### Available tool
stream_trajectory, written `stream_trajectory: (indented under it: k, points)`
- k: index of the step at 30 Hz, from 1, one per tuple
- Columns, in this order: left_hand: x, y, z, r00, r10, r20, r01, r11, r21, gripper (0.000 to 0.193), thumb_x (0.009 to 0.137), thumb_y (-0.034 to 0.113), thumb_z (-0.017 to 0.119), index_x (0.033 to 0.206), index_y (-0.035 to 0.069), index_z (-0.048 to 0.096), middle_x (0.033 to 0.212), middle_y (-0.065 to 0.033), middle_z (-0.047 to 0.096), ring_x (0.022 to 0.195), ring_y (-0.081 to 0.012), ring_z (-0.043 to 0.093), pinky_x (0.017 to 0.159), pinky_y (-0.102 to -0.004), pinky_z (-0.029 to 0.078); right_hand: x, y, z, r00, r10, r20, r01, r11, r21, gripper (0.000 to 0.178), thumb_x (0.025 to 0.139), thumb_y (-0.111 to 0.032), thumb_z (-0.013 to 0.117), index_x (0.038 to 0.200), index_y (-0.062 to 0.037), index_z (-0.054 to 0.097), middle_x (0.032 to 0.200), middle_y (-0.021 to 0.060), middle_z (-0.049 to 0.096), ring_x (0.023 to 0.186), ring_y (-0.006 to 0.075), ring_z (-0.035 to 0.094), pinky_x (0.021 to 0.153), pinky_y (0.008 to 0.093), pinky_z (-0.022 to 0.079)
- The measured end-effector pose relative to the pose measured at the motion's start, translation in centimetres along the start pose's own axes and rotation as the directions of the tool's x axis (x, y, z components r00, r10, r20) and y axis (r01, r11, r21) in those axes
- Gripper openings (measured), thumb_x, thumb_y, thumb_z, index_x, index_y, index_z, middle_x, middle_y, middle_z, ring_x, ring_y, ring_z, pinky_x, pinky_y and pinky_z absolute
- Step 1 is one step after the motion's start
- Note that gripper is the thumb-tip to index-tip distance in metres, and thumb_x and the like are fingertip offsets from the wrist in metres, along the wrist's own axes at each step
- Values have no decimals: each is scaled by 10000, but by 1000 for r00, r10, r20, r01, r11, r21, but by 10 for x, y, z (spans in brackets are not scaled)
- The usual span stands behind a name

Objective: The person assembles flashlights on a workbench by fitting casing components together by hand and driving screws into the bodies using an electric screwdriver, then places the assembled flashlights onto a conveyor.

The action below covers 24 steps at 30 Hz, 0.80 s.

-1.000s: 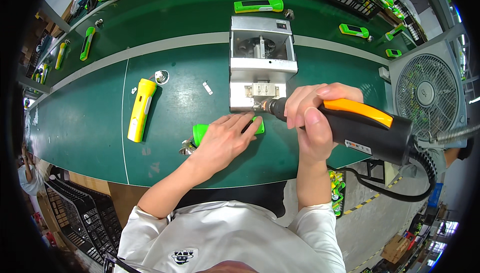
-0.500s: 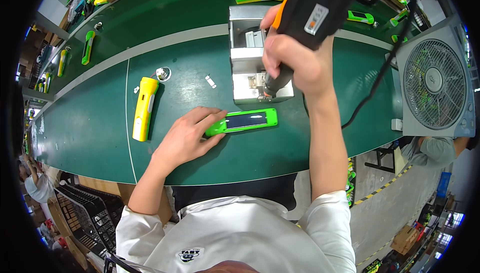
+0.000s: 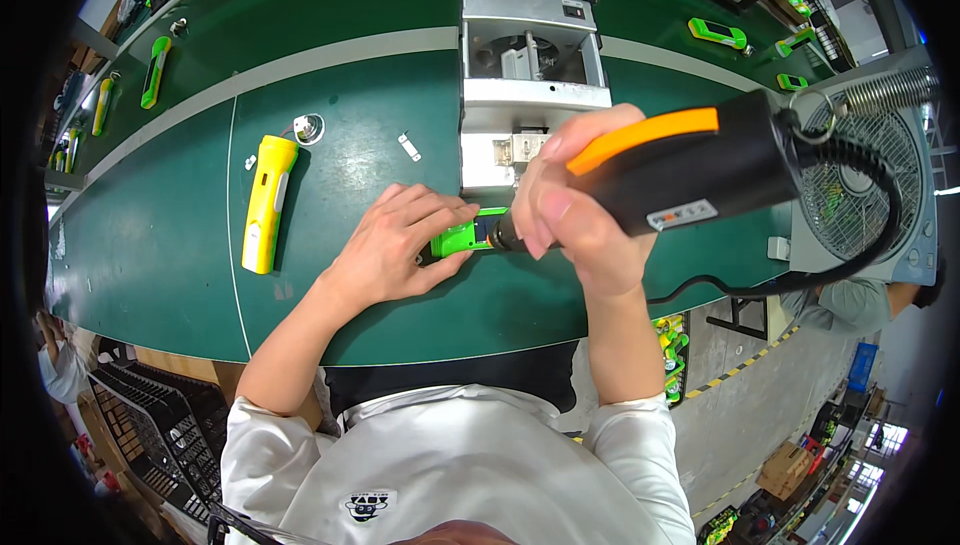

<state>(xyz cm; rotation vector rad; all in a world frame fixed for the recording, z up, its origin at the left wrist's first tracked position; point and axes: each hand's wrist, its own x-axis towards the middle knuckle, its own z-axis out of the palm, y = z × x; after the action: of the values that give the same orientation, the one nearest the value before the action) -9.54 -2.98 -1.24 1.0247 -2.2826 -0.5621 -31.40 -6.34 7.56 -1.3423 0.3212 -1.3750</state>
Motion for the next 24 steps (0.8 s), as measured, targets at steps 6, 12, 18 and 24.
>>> stream_trajectory:
  k: [6,12,18,24]
  points:
    - [-1,-2,1,1000,-10,-2,10,1000,-4,438,811,213,790,1218,87,688,1138,-34,701,996,-229,633,861,-378,469,-7,11,6,1000,3,0,-3,1000,-10,286,861,-44,535,1132,-11,451,613,26,467,455,130,462,460,302,453]
    - [-1,-2,3,1000,-7,-11,7,1000,-4,449,794,210,788,1215,89,690,1139,-33,704,992,-233,628,864,-377,469,-11,20,8,1000,15,-2,-15,1000,-27,269,879,-53,556,1128,-22,460,621,27,477,461,125,456,465,295,448]
    - [-2,-5,4,1000,7,-24,-7,1000,-6,443,786,206,784,1203,87,696,1153,-32,706,988,-234,626,861,-375,472,-17,22,19,1000,-19,17,20,1000,-8,282,920,-28,711,1091,-26,487,659,36,551,515,124,529,495,279,458]
    - [-2,-7,2,999,28,-30,-28,1000,0,448,775,205,786,1198,86,702,1161,-25,708,986,-232,625,856,-367,475,-17,30,22,1000,-29,5,29,998,-52,233,903,-50,710,1027,-46,512,597,22,543,441,137,510,435,272,440]
